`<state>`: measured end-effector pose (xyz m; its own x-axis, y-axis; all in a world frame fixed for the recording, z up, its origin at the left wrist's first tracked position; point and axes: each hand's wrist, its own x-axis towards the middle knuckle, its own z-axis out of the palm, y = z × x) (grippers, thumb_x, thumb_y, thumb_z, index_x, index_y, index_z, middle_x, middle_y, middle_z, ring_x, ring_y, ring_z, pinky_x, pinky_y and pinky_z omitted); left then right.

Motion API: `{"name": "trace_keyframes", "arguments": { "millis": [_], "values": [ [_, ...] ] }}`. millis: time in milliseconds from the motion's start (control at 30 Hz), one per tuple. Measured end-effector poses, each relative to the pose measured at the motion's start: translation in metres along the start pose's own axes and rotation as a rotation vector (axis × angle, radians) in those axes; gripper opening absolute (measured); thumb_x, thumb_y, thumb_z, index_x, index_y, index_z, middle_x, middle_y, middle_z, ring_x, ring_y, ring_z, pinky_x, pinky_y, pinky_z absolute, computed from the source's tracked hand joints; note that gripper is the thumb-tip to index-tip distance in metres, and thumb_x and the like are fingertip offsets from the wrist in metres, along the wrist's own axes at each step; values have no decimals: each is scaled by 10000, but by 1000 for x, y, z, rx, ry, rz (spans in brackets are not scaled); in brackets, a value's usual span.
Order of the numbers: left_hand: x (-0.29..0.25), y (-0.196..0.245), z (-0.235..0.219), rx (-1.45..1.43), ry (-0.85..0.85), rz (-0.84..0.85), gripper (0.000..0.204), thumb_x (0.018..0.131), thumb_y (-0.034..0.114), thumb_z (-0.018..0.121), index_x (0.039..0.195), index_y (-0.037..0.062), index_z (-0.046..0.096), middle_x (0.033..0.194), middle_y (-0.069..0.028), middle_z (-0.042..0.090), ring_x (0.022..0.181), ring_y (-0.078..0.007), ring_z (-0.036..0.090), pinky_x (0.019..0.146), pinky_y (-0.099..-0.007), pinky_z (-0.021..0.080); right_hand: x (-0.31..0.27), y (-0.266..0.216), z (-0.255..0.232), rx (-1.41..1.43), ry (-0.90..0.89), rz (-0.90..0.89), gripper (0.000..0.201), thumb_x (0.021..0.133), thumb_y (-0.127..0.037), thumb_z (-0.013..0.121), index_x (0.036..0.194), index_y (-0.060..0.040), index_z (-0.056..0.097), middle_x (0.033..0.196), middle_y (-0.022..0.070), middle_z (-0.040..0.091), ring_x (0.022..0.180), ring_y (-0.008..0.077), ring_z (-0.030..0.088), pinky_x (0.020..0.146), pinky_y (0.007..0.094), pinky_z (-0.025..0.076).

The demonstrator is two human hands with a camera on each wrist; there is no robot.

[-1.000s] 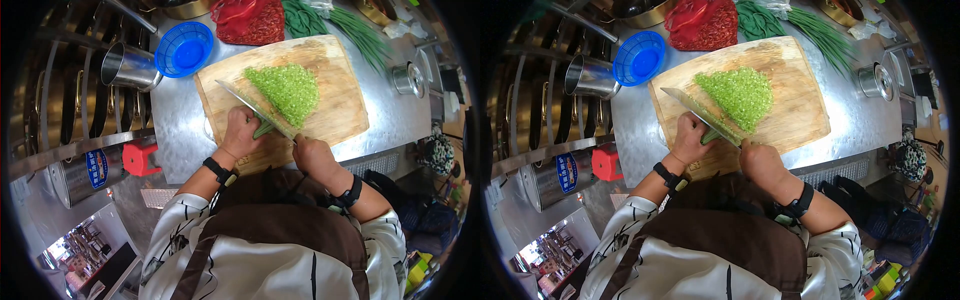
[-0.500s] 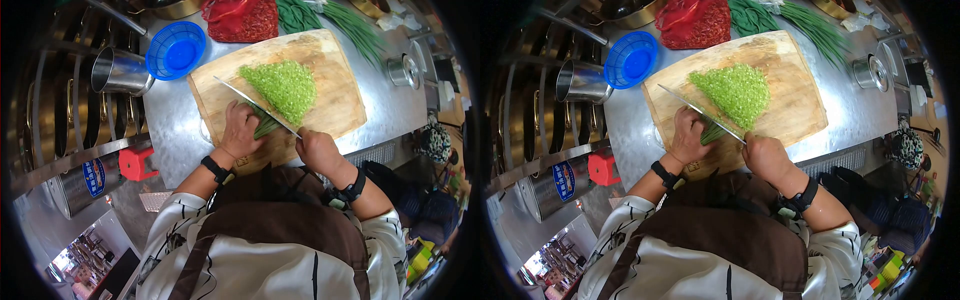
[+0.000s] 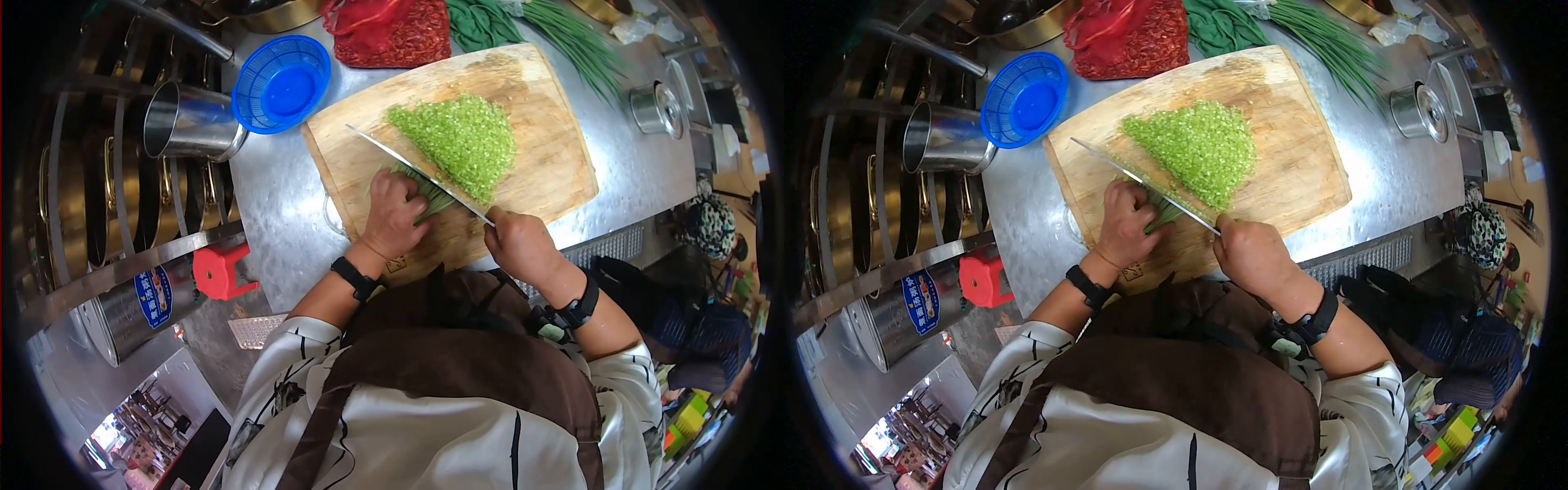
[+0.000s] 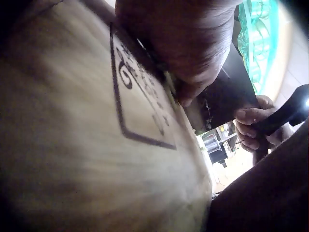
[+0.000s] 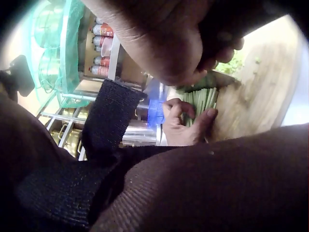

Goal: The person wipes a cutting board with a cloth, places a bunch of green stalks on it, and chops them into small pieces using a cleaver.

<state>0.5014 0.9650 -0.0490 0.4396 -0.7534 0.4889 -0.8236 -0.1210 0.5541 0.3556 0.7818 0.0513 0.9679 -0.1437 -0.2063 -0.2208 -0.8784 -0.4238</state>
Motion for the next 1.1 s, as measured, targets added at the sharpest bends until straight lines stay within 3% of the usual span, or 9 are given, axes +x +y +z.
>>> {"name": "trace_keyframes", "arguments": {
  "millis": [300, 500, 567, 800, 900, 967, 1100],
  "values": [
    [5, 12, -7, 114, -3, -86, 315, 597, 267, 843, 719, 104, 602, 922, -89, 499, 948, -311, 499, 1025, -590, 301, 1, -2, -2, -9, -6, 5, 164, 859, -150, 590, 831, 3, 539, 633, 214, 608, 606, 403, 626, 586, 495, 513],
    [1, 9, -6, 37, -33, -143, 334, 594, 264, 844, 737, 98, 592, 936, -104, 504, 969, -315, 497, 928, -513, 361, 1, -2, -4, -1, -28, 25, 155, 864, -143, 592, 839, 1, 541, 665, 221, 615, 640, 416, 626, 608, 497, 510],
    [-3, 6, -3, -2, -4, -113, 357, 599, 224, 825, 835, 87, 594, 999, -109, 514, 991, -324, 492, 860, -495, 353, 0, -3, -5, 13, -49, 48, 148, 870, -138, 593, 853, 0, 542, 691, 228, 619, 668, 427, 625, 626, 499, 507],
    [2, 16, -5, 85, 8, -153, 378, 581, 238, 840, 792, 115, 552, 956, -111, 506, 968, -321, 493, 880, -491, 362, -1, 1, -2, 27, 9, -7, 149, 871, -138, 590, 836, -2, 538, 667, 220, 612, 641, 418, 621, 606, 499, 503],
    [6, 16, -14, 86, -52, -157, 359, 598, 231, 833, 785, 117, 549, 963, -108, 510, 985, -327, 502, 930, -510, 347, 0, 2, -3, 19, 29, -27, 150, 864, -138, 588, 827, -2, 537, 639, 213, 606, 614, 407, 623, 587, 497, 505],
    [6, 10, -19, -12, -53, -91, 303, 667, 198, 811, 773, 116, 539, 970, -102, 517, 985, -327, 512, 960, -554, 342, 1, 3, -3, 21, 27, -27, 149, 863, -137, 588, 828, -2, 537, 632, 211, 604, 610, 406, 621, 584, 495, 505],
    [2, 3, -23, -88, -50, -135, 248, 760, 156, 760, 786, 86, 524, 1009, -125, 522, 1002, -327, 523, 991, -527, 364, 1, 6, -3, 20, 28, -27, 150, 862, -139, 584, 822, -3, 537, 623, 210, 601, 601, 406, 619, 576, 495, 504]
  ]
}}
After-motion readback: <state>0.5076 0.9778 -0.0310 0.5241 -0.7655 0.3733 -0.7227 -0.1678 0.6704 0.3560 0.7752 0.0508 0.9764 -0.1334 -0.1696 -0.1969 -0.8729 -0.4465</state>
